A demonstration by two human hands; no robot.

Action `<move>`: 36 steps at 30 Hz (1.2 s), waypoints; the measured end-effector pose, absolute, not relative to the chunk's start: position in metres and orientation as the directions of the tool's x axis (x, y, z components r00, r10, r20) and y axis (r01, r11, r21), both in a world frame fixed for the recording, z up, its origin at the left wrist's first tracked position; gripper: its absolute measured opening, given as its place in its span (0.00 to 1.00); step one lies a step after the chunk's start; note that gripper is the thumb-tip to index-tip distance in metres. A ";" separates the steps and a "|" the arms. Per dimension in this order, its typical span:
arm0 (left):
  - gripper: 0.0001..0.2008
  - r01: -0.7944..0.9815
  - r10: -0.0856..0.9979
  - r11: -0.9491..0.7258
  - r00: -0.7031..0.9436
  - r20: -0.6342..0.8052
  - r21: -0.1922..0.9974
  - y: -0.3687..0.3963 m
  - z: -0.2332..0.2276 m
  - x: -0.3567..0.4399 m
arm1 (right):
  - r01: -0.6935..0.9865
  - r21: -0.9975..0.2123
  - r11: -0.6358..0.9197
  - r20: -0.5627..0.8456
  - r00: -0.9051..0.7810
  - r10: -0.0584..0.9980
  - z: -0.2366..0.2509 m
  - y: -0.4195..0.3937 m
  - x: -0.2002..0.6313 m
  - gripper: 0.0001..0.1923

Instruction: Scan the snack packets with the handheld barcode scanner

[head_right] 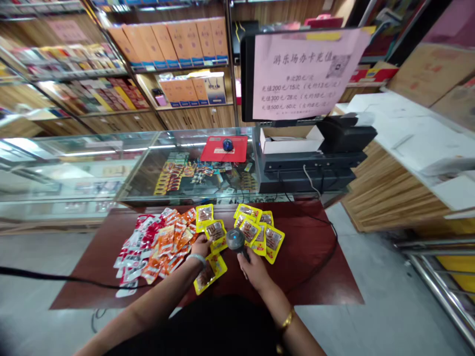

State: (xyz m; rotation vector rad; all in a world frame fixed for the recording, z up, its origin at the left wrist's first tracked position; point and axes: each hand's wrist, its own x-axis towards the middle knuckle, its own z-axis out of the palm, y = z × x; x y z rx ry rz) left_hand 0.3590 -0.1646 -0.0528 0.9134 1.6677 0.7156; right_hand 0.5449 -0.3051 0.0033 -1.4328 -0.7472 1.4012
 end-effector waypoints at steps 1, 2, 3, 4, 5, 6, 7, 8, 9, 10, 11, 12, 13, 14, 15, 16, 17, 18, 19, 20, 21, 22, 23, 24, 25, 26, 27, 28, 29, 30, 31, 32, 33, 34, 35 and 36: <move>0.18 0.196 0.850 0.527 -0.132 -0.510 0.827 -0.169 -0.052 0.359 | -0.205 -0.917 -0.342 -0.376 0.157 0.913 0.003 -0.304 0.545 0.21; 0.18 0.178 0.853 0.522 -0.108 -0.511 0.834 -0.172 -0.052 0.360 | -0.215 -0.917 -0.337 -0.373 0.159 0.914 0.004 -0.303 0.544 0.21; 0.19 0.166 0.860 0.510 -0.082 -0.504 0.844 -0.175 -0.052 0.362 | -0.221 -0.916 -0.335 -0.372 0.159 0.914 0.003 -0.302 0.544 0.21; 0.19 0.160 0.870 0.492 -0.056 -0.490 0.856 -0.177 -0.052 0.364 | -0.225 -0.916 -0.333 -0.372 0.157 0.915 0.003 -0.301 0.544 0.21; 0.18 0.164 0.879 0.473 -0.025 -0.476 0.865 -0.178 -0.052 0.366 | -0.229 -0.915 -0.332 -0.370 0.153 0.916 0.002 -0.301 0.545 0.21; 0.18 0.176 0.886 0.455 0.009 -0.464 0.873 -0.179 -0.052 0.368 | -0.231 -0.915 -0.330 -0.369 0.149 0.918 0.001 -0.300 0.545 0.21; 0.18 0.189 0.889 0.442 0.041 -0.457 0.877 -0.179 -0.051 0.370 | -0.235 -0.915 -0.328 -0.367 0.147 0.918 -0.001 -0.300 0.546 0.21; 0.18 0.199 0.889 0.434 0.064 -0.454 0.879 -0.179 -0.051 0.372 | -0.239 -0.914 -0.327 -0.367 0.148 0.918 -0.003 -0.300 0.547 0.21; 0.19 0.203 0.887 0.432 0.080 -0.455 0.879 -0.178 -0.050 0.373 | -0.245 -0.913 -0.327 -0.369 0.151 0.917 -0.005 -0.301 0.548 0.21; 0.19 0.202 0.884 0.434 0.093 -0.458 0.878 -0.178 -0.048 0.373 | -0.249 -0.911 -0.329 -0.373 0.156 0.915 -0.006 -0.302 0.548 0.21; 0.20 0.194 0.881 0.436 0.106 -0.460 0.879 -0.177 -0.046 0.374 | -0.253 -0.909 -0.331 -0.377 0.162 0.912 -0.008 -0.303 0.549 0.21; 0.20 0.185 0.880 0.435 0.119 -0.459 0.881 -0.176 -0.044 0.374 | -0.256 -0.907 -0.334 -0.383 0.170 0.908 -0.009 -0.304 0.550 0.21; 0.20 0.179 0.880 0.430 0.138 -0.455 0.885 -0.174 -0.041 0.374 | -0.258 -0.905 -0.338 -0.388 0.176 0.905 -0.009 -0.305 0.551 0.21; 0.20 0.175 0.880 0.422 0.159 -0.448 0.890 -0.172 -0.038 0.374 | -0.260 -0.904 -0.339 -0.391 0.184 0.902 -0.009 -0.306 0.552 0.21; 0.20 0.172 0.879 0.415 0.180 -0.443 0.894 -0.169 -0.036 0.376 | -0.264 -0.903 -0.340 -0.394 0.192 0.899 -0.008 -0.307 0.553 0.21; 0.20 0.171 0.876 0.410 0.201 -0.440 0.896 -0.166 -0.034 0.378 | -0.271 -0.901 -0.340 -0.398 0.201 0.895 -0.006 -0.308 0.554 0.22; 0.20 0.174 0.869 0.409 0.224 -0.440 0.896 -0.163 -0.033 0.383 | -0.281 -0.898 -0.339 -0.403 0.213 0.890 -0.005 -0.308 0.555 0.22; 0.20 0.177 0.859 0.413 0.249 -0.446 0.893 -0.159 -0.033 0.389 | -0.291 -0.895 -0.339 -0.408 0.225 0.885 -0.003 -0.309 0.557 0.22; 0.20 0.178 0.847 0.423 0.272 -0.458 0.888 -0.157 -0.034 0.397 | -0.301 -0.891 -0.341 -0.416 0.237 0.878 0.000 -0.309 0.559 0.22; 0.20 0.176 0.833 0.438 0.291 -0.471 0.882 -0.155 -0.036 0.406 | -0.308 -0.887 -0.343 -0.423 0.247 0.872 0.001 -0.309 0.561 0.23; 0.20 0.171 0.818 0.454 0.308 -0.485 0.874 -0.153 -0.039 0.417 | -0.311 -0.885 -0.345 -0.428 0.255 0.867 0.003 -0.309 0.563 0.23; 0.20 0.166 0.803 0.474 0.320 -0.502 0.865 -0.153 -0.043 0.427 | -0.311 -0.885 -0.347 -0.431 0.262 0.864 0.003 -0.309 0.565 0.24; 0.20 0.164 0.786 0.497 0.332 -0.521 0.852 -0.153 -0.047 0.437 | -0.310 -0.884 -0.350 -0.433 0.265 0.861 0.004 -0.309 0.567 0.24; 0.19 0.167 0.764 0.521 0.346 -0.545 0.837 -0.153 -0.051 0.446 | -0.308 -0.884 -0.353 -0.436 0.268 0.859 0.003 -0.308 0.569 0.24; 0.19 0.178 0.740 0.543 0.360 -0.568 0.821 -0.153 -0.054 0.452 | -0.306 -0.883 -0.355 -0.439 0.272 0.856 0.002 -0.308 0.570 0.25; 0.18 0.200 0.719 0.557 0.368 -0.589 0.806 -0.153 -0.057 0.456 | -0.307 -0.882 -0.358 -0.443 0.276 0.853 0.001 -0.308 0.571 0.25; 0.18 0.233 0.710 0.555 0.367 -0.601 0.798 -0.151 -0.059 0.456 | -0.308 -0.880 -0.361 -0.446 0.277 0.851 0.000 -0.308 0.571 0.25; 0.17 0.278 0.714 0.532 0.360 -0.600 0.800 -0.149 -0.059 0.453 | -0.308 -0.880 -0.362 -0.447 0.277 0.851 -0.001 -0.307 0.571 0.25; 0.16 0.335 0.738 0.484 0.340 -0.583 0.808 -0.144 -0.058 0.447 | -0.306 -0.881 -0.361 -0.445 0.275 0.852 -0.001 -0.306 0.571 0.25; 0.14 0.407 0.779 0.417 0.301 -0.550 0.813 -0.139 -0.056 0.438 | -0.303 -0.882 -0.361 -0.443 0.273 0.854 -0.001 -0.305 0.571 0.24; 0.13 0.497 0.830 0.339 0.242 -0.503 0.799 -0.132 -0.052 0.427 | -0.297 -0.883 -0.363 -0.442 0.268 0.856 -0.001 -0.304 0.570 0.24; 0.13 0.598 0.882 0.267 0.163 -0.441 0.756 -0.125 -0.047 0.414 | -0.289 -0.884 -0.367 -0.442 0.262 0.858 0.000 -0.303 0.569 0.24; 0.16 0.699 0.927 0.220 0.067 -0.369 0.680 -0.117 -0.041 0.401 | -0.280 -0.885 -0.372 -0.442 0.255 0.860 0.001 -0.302 0.568 0.24; 0.20 0.789 0.955 0.206 -0.033 -0.295 0.579 -0.109 -0.036 0.389 | -0.270 -0.885 -0.379 -0.444 0.249 0.861 0.002 -0.301 0.568 0.24; 0.25 0.853 0.965 0.219 -0.117 -0.236 0.474 -0.102 -0.031 0.378 | -0.261 -0.886 -0.383 -0.445 0.243 0.862 0.003 -0.300 0.567 0.23; 0.31 0.892 0.962 0.244 -0.174 -0.210 0.380 -0.095 -0.027 0.368 | -0.252 -0.887 -0.386 -0.444 0.240 0.863 0.004 -0.300 0.566 0.23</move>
